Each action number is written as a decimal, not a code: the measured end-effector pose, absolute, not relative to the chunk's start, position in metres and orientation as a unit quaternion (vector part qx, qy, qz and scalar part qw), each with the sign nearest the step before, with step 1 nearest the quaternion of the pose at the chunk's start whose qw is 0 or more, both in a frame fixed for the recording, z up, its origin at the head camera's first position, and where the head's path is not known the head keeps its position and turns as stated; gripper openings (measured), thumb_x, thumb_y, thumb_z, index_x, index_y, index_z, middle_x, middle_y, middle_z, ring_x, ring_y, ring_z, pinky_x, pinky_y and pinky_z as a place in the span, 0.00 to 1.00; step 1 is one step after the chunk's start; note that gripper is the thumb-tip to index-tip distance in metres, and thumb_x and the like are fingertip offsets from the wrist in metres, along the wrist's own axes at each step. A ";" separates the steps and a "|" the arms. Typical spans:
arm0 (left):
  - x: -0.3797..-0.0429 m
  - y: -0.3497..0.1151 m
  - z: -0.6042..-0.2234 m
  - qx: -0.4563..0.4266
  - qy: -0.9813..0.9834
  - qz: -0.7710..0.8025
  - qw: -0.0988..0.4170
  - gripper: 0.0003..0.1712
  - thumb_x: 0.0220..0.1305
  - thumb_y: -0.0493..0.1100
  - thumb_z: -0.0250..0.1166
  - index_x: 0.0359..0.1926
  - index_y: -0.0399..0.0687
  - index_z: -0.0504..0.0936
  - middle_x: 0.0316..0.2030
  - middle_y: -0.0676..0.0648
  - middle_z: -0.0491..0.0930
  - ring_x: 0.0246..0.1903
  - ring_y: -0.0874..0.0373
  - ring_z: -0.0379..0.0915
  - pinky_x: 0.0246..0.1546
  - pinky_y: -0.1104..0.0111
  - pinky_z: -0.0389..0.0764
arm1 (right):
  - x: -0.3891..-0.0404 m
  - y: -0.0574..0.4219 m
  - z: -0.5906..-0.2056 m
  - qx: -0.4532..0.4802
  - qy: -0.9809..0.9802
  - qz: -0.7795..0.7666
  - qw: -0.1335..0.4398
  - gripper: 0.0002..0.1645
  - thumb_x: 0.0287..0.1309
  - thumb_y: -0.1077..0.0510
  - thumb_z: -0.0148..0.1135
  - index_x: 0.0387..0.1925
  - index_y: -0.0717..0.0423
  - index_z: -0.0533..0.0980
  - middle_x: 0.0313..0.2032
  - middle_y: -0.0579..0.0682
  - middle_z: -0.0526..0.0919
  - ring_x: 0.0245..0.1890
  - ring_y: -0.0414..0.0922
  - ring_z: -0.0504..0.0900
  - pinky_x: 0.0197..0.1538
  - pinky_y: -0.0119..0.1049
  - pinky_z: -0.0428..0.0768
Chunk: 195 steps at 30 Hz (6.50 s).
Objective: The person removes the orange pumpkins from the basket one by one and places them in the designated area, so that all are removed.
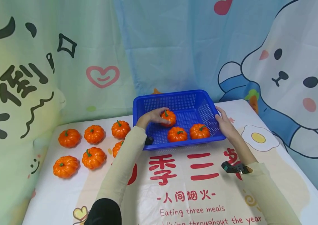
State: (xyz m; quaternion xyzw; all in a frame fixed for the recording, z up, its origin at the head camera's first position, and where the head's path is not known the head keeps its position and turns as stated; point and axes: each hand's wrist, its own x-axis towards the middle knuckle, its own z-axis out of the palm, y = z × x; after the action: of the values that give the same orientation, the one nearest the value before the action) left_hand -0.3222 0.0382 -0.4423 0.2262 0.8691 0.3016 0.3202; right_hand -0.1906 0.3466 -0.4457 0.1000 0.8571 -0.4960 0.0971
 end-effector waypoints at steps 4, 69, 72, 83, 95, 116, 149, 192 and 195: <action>-0.323 0.039 -0.441 0.233 0.869 0.300 0.316 0.45 0.62 0.53 0.66 0.75 0.56 0.54 0.68 0.41 0.63 0.66 0.45 0.62 0.70 0.54 0.65 | -0.191 0.347 -0.444 0.098 0.856 -0.498 0.095 0.35 0.74 0.40 0.23 0.76 0.35 0.28 0.76 0.63 0.40 0.74 0.68 0.45 0.69 0.73 0.45; -0.057 -0.149 -0.445 0.157 0.913 0.351 0.139 0.46 0.48 0.57 0.76 0.69 0.62 0.67 0.58 0.47 0.75 0.56 0.50 0.73 0.57 0.47 0.77 | -0.189 0.348 -0.448 0.096 0.856 -0.498 0.102 0.36 0.74 0.39 0.24 0.75 0.34 0.27 0.76 0.63 0.38 0.74 0.68 0.45 0.69 0.73 0.45; -0.059 -0.148 -0.453 0.139 0.918 0.343 0.143 0.47 0.47 0.57 0.76 0.69 0.64 0.67 0.57 0.46 0.75 0.56 0.50 0.73 0.58 0.46 0.76 | -0.187 0.347 -0.449 0.096 0.855 -0.501 0.100 0.36 0.74 0.40 0.24 0.76 0.35 0.28 0.76 0.63 0.39 0.74 0.68 0.45 0.69 0.73 0.46; -0.071 -0.143 -0.461 0.092 0.929 0.309 0.180 0.49 0.49 0.63 0.72 0.71 0.63 0.64 0.62 0.41 0.73 0.60 0.45 0.71 0.59 0.42 0.74 | -0.190 0.347 -0.445 0.090 0.858 -0.498 0.089 0.36 0.74 0.40 0.24 0.76 0.36 0.29 0.76 0.63 0.40 0.74 0.68 0.44 0.69 0.73 0.44; -0.072 -0.146 -0.463 0.100 0.925 0.319 0.182 0.48 0.49 0.62 0.73 0.70 0.62 0.65 0.61 0.42 0.74 0.59 0.45 0.72 0.59 0.42 0.73 | -0.186 0.346 -0.445 0.097 0.855 -0.500 0.094 0.36 0.74 0.39 0.24 0.76 0.36 0.28 0.76 0.64 0.39 0.74 0.68 0.44 0.69 0.73 0.44; -0.070 -0.143 -0.468 0.088 0.926 0.322 0.176 0.48 0.50 0.62 0.73 0.71 0.65 0.62 0.64 0.41 0.70 0.63 0.44 0.69 0.60 0.40 0.71 | -0.186 0.346 -0.446 0.092 0.852 -0.507 0.088 0.36 0.74 0.40 0.24 0.76 0.37 0.28 0.76 0.64 0.39 0.74 0.69 0.44 0.68 0.74 0.44; -0.051 -0.131 -0.423 0.141 0.937 0.311 0.070 0.44 0.57 0.52 0.71 0.71 0.53 0.62 0.66 0.46 0.70 0.64 0.46 0.68 0.62 0.46 0.72 | -0.187 0.346 -0.447 0.097 0.860 -0.493 0.090 0.36 0.74 0.39 0.23 0.76 0.35 0.28 0.77 0.62 0.38 0.75 0.68 0.42 0.69 0.74 0.42; -0.253 -0.011 -0.341 0.375 0.866 0.307 0.121 0.33 0.69 0.51 0.60 0.70 0.44 0.63 0.63 0.41 0.72 0.61 0.48 0.71 0.60 0.55 0.77 | -0.183 0.348 -0.447 0.096 0.856 -0.500 0.089 0.35 0.74 0.40 0.24 0.76 0.35 0.29 0.77 0.62 0.38 0.74 0.68 0.42 0.68 0.75 0.43; -0.277 0.003 -0.344 0.367 0.868 0.310 0.125 0.32 0.70 0.51 0.58 0.70 0.44 0.63 0.64 0.40 0.71 0.62 0.47 0.70 0.62 0.55 0.74 | -0.184 0.346 -0.447 0.094 0.855 -0.503 0.087 0.35 0.75 0.41 0.24 0.76 0.36 0.29 0.77 0.62 0.39 0.74 0.68 0.43 0.68 0.74 0.44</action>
State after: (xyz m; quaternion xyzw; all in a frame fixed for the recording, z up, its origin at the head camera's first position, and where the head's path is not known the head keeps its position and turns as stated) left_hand -0.2769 0.0033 -0.3438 0.3671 0.8680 0.3101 0.1252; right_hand -0.1844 0.3457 -0.4470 0.0938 0.8548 -0.5030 0.0866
